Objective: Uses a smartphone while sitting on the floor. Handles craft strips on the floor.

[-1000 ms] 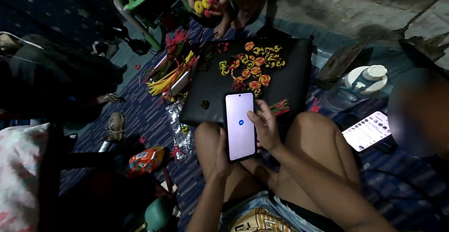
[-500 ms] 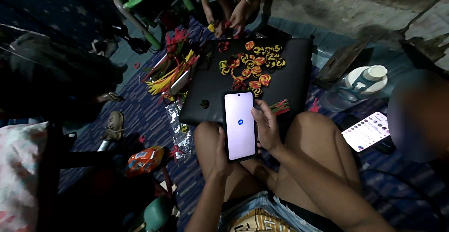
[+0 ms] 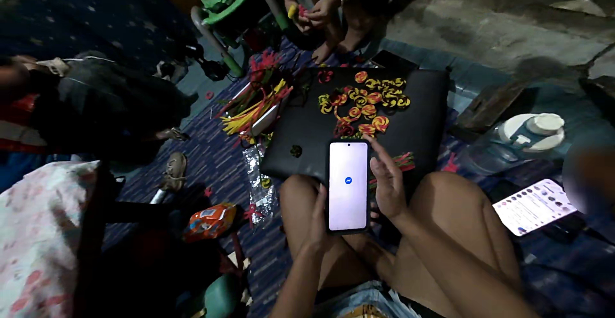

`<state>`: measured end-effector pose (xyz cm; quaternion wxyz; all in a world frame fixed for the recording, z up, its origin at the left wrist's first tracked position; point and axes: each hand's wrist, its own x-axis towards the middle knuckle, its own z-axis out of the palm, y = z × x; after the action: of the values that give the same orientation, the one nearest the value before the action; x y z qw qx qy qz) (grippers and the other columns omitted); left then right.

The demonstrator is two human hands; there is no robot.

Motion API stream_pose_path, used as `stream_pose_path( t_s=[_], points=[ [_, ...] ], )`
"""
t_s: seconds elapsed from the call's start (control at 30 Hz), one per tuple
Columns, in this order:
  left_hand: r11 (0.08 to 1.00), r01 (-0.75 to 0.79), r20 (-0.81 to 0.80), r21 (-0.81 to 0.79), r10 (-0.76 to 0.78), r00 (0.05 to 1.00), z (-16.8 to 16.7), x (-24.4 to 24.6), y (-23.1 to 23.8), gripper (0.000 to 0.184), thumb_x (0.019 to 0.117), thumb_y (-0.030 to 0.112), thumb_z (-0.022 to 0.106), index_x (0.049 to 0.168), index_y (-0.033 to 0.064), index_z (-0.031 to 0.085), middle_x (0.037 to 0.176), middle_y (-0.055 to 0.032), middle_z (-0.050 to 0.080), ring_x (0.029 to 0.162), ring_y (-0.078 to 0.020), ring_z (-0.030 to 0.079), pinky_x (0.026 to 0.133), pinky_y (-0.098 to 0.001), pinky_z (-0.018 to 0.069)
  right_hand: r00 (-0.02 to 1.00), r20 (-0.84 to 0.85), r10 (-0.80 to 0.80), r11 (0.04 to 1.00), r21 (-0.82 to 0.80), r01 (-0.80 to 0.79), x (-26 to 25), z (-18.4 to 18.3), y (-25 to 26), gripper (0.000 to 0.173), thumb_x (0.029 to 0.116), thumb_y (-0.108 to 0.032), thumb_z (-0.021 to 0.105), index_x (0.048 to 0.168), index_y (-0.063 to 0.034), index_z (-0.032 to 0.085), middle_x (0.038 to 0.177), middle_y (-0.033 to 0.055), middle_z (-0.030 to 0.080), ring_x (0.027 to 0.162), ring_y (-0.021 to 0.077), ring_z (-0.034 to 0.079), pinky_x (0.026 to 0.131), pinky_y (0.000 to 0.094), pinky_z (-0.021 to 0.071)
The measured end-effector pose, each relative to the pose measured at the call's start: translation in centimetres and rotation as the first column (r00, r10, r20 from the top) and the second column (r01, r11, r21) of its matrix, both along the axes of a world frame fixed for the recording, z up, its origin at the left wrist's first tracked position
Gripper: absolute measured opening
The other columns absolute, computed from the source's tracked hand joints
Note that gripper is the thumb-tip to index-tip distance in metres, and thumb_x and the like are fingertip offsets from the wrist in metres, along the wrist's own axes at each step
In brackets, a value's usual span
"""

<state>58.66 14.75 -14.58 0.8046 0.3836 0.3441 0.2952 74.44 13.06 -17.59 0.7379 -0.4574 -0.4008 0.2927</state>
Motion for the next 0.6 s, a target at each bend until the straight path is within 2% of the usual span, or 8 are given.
stream_pose_path(
  t_s=[0.13, 0.17, 0.23, 0.27, 0.37, 0.47, 0.53, 0.6],
  points=[
    [1.0, 0.011, 0.016, 0.003, -0.011, 1.0, -0.2, -0.3, 0.1, 0.065, 0.0994, 0.066, 0.041, 0.129, 0.0098, 0.058, 0.107, -0.005, 0.077, 0.097, -0.0198, 0.075, 0.084, -0.041, 0.0632, 1.0, 0.004, 0.014, 1.0, -0.002, -0.013, -0.2, -0.3, 0.0, 0.049, 0.1083, -0.015, 0.037, 0.144, 0.0171, 0.042, 0.147, 0.0201, 0.053, 0.112, -0.0049, 0.061, 0.096, 0.0133, 0.0499],
    [1.0, 0.012, 0.012, -0.002, -0.012, 1.0, -0.1, -0.3, 0.1, 0.065, 0.0995, 0.065, 0.04, 0.129, 0.0095, 0.057, 0.106, -0.0053, 0.076, 0.096, -0.0206, 0.075, 0.083, -0.0418, 0.0634, 1.0, 0.011, 0.007, 1.0, -0.006, -0.007, -0.2, -0.3, 0.0, 0.047, 0.1076, -0.013, 0.038, 0.144, 0.0166, 0.043, 0.143, 0.0186, 0.056, 0.107, -0.0058, 0.062, 0.093, 0.0127, 0.0507],
    [0.999, 0.03, 0.028, -0.019, -0.03, 0.999, -0.1, -0.4, 0.1, 0.068, 0.0983, 0.067, 0.042, 0.131, 0.0085, 0.056, 0.107, -0.0073, 0.076, 0.097, -0.0234, 0.075, 0.083, -0.044, 0.0633, 0.998, 0.03, -0.051, 0.998, -0.018, 0.052, -0.1, -0.4, 0.3, 0.044, 0.1038, -0.01, 0.045, 0.14, 0.0145, 0.049, 0.112, 0.0071, 0.069, 0.084, -0.0081, 0.062, 0.079, 0.0113, 0.0524],
    [0.999, 0.038, 0.024, -0.016, -0.038, 0.999, -0.1, -0.4, 0.1, 0.068, 0.0992, 0.066, 0.041, 0.132, 0.008, 0.054, 0.108, -0.0073, 0.076, 0.098, -0.0229, 0.075, 0.084, -0.0433, 0.0632, 0.997, 0.045, -0.066, 0.997, -0.028, 0.067, 0.1, -0.5, 0.3, 0.043, 0.1022, -0.01, 0.048, 0.138, 0.0137, 0.051, 0.1, 0.0024, 0.07, 0.08, -0.0081, 0.062, 0.077, 0.0117, 0.053],
    [1.0, 0.007, -0.049, 0.026, -0.006, 0.999, 0.0, -0.3, 0.1, 0.062, 0.1052, 0.055, 0.028, 0.135, 0.0059, 0.051, 0.11, -0.0053, 0.075, 0.1, -0.018, 0.074, 0.087, -0.0394, 0.0623, 0.995, 0.055, -0.081, 0.996, -0.041, 0.083, 0.6, -0.5, 0.4, 0.041, 0.1001, -0.008, 0.053, 0.135, 0.0132, 0.055, 0.092, -0.0011, 0.071, 0.078, -0.0067, 0.063, 0.076, 0.013, 0.0538],
    [0.985, -0.034, -0.252, 0.169, 0.077, 0.965, 0.5, -0.4, 0.1, 0.057, 0.11, 0.04, 0.015, 0.138, 0.0011, 0.046, 0.109, -0.002, 0.073, 0.1, -0.009, 0.071, 0.09, -0.0315, 0.0605, 1.0, 0.012, 0.005, 0.994, -0.11, -0.004, 0.1, -0.4, 0.3, 0.045, 0.1029, -0.01, 0.048, 0.141, 0.0136, 0.05, 0.121, 0.0133, 0.069, 0.099, -0.0034, 0.066, 0.09, 0.0146, 0.0532],
    [0.954, -0.048, -0.354, 0.295, 0.156, 0.922, 0.1, -1.5, 0.4, 0.053, 0.1118, 0.031, 0.018, 0.134, -0.0034, 0.051, 0.104, -0.0014, 0.073, 0.095, -0.0051, 0.071, 0.088, -0.0287, 0.0601, 0.992, -0.027, 0.127, 0.978, -0.163, -0.13, -0.7, -0.6, 0.2, 0.048, 0.1061, -0.014, 0.04, 0.145, 0.0135, 0.046, 0.143, 0.0213, 0.057, 0.116, -0.0002, 0.062, 0.099, 0.0161, 0.0485],
    [0.923, -0.066, -0.431, 0.379, 0.24, 0.87, -1.2, -3.2, 0.9, 0.049, 0.1127, 0.026, 0.022, 0.13, -0.0069, 0.055, 0.102, -0.0043, 0.072, 0.092, -0.005, 0.07, 0.087, -0.0287, 0.0597, 0.966, -0.078, 0.246, 0.938, -0.233, -0.258, -1.6, -0.6, 0.2, 0.052, 0.107, -0.018, 0.035, 0.149, 0.0121, 0.041, 0.153, 0.0229, 0.047, 0.121, 0.0014, 0.059, 0.098, 0.0167, 0.0466]
  ],
)
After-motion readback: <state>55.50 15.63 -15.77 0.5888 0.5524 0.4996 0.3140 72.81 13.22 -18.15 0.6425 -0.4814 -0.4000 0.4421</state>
